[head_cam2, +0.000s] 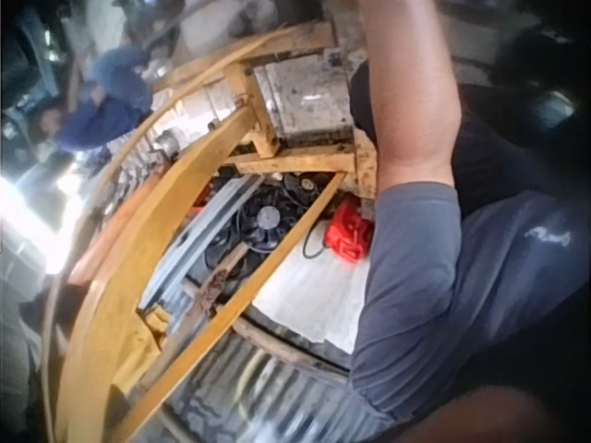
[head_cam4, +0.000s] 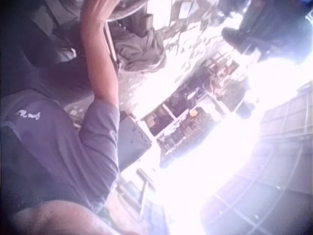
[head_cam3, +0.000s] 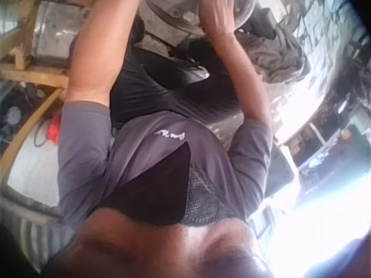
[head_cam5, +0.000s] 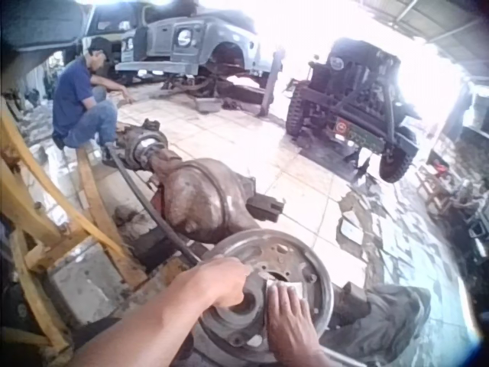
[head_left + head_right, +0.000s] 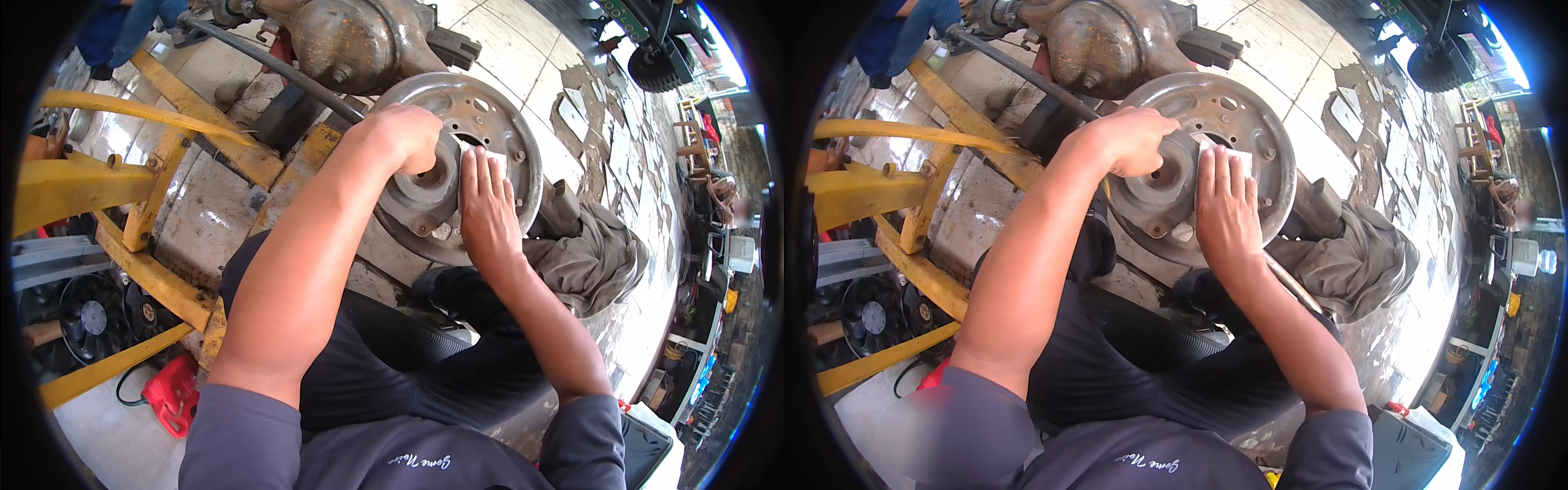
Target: The person scrubs a circular metal brake drum and a smaller metal hub with a red abrasive pad, rotating the parts to reach different areas. The person then wipes the surfaces with a white cloth. The work is performed in a workshop with a yellow vehicle lift and another person visible in the background.
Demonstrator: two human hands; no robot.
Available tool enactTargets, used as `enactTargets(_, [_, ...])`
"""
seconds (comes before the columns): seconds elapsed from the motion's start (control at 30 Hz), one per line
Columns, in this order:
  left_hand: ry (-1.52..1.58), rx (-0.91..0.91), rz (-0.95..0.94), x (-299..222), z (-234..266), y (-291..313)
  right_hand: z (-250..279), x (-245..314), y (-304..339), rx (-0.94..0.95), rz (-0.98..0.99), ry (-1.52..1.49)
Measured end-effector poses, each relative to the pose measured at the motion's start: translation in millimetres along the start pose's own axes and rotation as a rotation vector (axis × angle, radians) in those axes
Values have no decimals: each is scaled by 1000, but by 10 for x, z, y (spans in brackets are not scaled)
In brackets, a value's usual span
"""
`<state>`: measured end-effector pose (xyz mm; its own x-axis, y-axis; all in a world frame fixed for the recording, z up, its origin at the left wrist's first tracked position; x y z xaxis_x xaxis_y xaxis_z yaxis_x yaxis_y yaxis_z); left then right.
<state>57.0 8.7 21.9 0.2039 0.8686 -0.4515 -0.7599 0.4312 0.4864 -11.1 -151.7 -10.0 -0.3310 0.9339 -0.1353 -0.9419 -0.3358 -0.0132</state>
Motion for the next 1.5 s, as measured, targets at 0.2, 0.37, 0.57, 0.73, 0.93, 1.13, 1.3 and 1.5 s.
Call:
enactTargets(0.2, [7,8,-12,0,8,14,-11,-90,-166,25,-23,-28])
enactTargets(0.37, [-13,9,-8,29,-2,-14,-59,10,71,-21,18,15])
enactTargets(0.57, [56,-41,-56,23,35,69,62,-315,-371,-31,-87,-28])
enactTargets(0.73, [-6,12,-21,65,-13,-45,-75,-66,48,43,47,-52])
enactTargets(0.93, [13,18,7,26,5,24,-26,-53,5,11,23,-57])
enactTargets(1.13, [16,11,-1,13,12,-12,-56,-95,-67,-27,8,-59])
enactTargets(1.3, [-3,32,37,34,-7,-36,-9,-10,217,5,61,-25])
enactTargets(1.5, [-2,9,7,26,-24,-61,35,9,148,20,26,-38])
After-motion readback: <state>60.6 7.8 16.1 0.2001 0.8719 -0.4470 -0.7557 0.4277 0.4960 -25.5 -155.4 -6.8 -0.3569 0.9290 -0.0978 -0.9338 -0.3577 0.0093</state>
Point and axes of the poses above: each hand's wrist, its own y-axis away from the middle knuckle, its own z-axis out of the back of the hand, x = y × z, the point moved 5 cm from there along -y, towards the middle knuckle, and after that the axes turned 9 degrees about -z, right-handed, at the moved point
